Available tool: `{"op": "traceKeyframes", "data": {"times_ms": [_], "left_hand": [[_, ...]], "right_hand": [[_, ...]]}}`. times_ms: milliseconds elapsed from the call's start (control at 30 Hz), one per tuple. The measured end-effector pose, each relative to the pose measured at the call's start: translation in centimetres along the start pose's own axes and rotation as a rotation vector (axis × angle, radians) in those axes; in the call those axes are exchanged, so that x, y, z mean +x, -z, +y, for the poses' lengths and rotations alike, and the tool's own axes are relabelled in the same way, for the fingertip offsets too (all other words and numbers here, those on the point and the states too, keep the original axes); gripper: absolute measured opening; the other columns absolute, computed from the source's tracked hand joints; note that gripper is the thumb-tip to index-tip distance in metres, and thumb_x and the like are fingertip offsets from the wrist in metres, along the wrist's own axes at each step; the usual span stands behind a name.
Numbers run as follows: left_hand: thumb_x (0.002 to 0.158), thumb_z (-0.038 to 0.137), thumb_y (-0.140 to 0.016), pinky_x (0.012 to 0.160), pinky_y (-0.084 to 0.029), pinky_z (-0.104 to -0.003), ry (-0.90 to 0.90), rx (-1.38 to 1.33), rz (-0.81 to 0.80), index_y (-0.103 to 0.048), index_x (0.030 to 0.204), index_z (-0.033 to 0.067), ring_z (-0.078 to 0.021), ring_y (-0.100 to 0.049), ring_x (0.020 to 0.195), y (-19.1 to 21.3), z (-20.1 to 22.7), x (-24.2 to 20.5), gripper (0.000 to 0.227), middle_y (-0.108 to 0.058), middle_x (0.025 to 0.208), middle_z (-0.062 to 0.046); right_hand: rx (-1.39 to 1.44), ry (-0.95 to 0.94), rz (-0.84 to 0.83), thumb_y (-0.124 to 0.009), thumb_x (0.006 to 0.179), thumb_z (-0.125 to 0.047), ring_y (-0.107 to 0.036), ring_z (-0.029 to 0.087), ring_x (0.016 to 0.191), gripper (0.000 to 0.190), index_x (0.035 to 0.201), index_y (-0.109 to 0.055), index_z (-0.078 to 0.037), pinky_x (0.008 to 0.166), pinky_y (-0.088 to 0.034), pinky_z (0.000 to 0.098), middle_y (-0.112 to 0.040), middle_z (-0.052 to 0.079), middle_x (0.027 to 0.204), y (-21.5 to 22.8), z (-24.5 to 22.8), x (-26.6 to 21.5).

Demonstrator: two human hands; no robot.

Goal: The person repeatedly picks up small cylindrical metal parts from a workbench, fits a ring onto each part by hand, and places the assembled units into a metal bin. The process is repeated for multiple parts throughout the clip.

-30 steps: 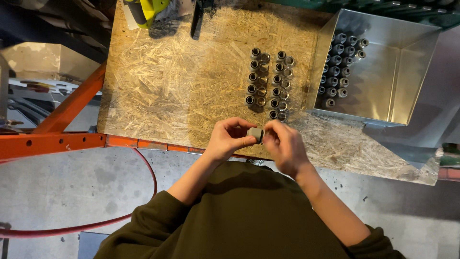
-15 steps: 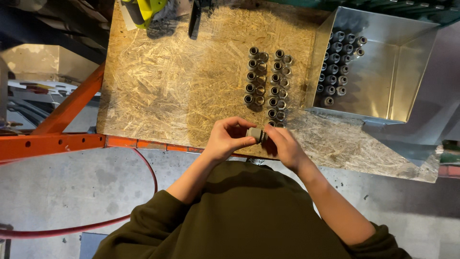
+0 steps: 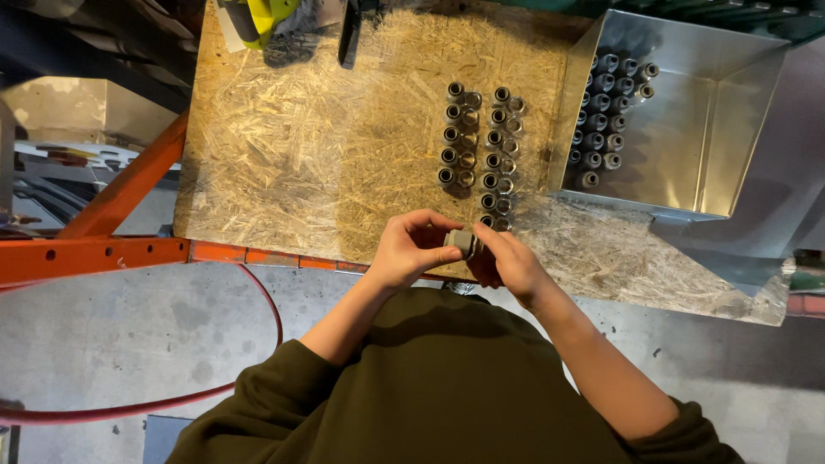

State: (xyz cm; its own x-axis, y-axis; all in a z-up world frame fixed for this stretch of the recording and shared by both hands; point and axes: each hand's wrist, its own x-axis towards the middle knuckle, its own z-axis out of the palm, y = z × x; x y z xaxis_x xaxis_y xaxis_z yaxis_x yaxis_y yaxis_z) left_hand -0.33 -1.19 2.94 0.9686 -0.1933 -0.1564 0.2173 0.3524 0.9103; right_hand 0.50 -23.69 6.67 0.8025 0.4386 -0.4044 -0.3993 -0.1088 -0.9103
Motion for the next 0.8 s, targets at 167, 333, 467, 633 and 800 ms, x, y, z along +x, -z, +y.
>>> {"op": "traceKeyframes", "data": {"times_ms": [167,333,467,633,800], "left_hand": [[0.079,0.009,-0.113,0.074,-0.071,-0.032,0.018,-0.046,0.02,-0.088,0.121,-0.0049,-0.0145,-0.079,0.083,1.0,-1.5,0.2,0.051,-0.079,0.084,-0.012],[0.077,0.009,-0.114,0.076,-0.072,-0.036,0.009,-0.004,0.009,-0.089,0.121,-0.0041,-0.0163,-0.079,0.086,0.4,-0.4,-0.4,0.053,-0.081,0.089,-0.014],[0.076,0.01,-0.115,0.074,-0.071,-0.035,-0.031,0.074,-0.008,-0.09,0.122,-0.0023,-0.0154,-0.078,0.085,1.0,-0.7,-0.5,0.054,-0.082,0.086,-0.015],[0.077,0.01,-0.114,0.075,-0.071,-0.034,-0.033,0.03,0.012,-0.09,0.122,-0.0024,-0.0138,-0.077,0.085,0.4,-0.7,-0.6,0.053,-0.083,0.087,-0.013],[0.077,0.011,-0.115,0.076,-0.07,-0.034,-0.045,0.029,0.01,-0.09,0.121,-0.0018,-0.0137,-0.077,0.085,0.8,-0.9,-0.6,0.053,-0.083,0.087,-0.014]], "right_hand": [[-0.504,0.274,0.146,-0.069,0.109,-0.038,-0.072,0.035,0.074,0.03,0.123,-0.075,-0.011,0.077,-0.058,0.0508,-0.069,0.02,0.075,-0.2,-2.6,-1.8],[-0.706,0.46,0.167,-0.065,0.115,-0.034,-0.075,0.045,0.076,0.024,0.11,-0.072,-0.011,0.074,-0.06,0.0503,-0.068,0.017,0.074,0.2,0.4,-0.9],[-0.007,-0.112,0.082,-0.046,0.124,-0.046,-0.056,0.027,0.044,0.082,0.056,-0.071,-0.007,0.055,-0.049,0.0389,-0.063,0.018,0.047,-1.6,-0.7,-0.7],[-0.191,-0.033,0.162,-0.063,0.119,-0.046,-0.073,0.037,0.063,0.051,0.088,-0.075,-0.008,0.066,-0.054,0.0448,-0.074,0.021,0.064,-0.9,-1.7,-1.3],[-0.666,0.4,0.2,-0.081,0.104,-0.034,-0.08,0.046,0.089,0.031,0.126,-0.075,-0.013,0.083,-0.061,0.0516,-0.075,0.022,0.09,0.1,0.3,-1.6]]}}
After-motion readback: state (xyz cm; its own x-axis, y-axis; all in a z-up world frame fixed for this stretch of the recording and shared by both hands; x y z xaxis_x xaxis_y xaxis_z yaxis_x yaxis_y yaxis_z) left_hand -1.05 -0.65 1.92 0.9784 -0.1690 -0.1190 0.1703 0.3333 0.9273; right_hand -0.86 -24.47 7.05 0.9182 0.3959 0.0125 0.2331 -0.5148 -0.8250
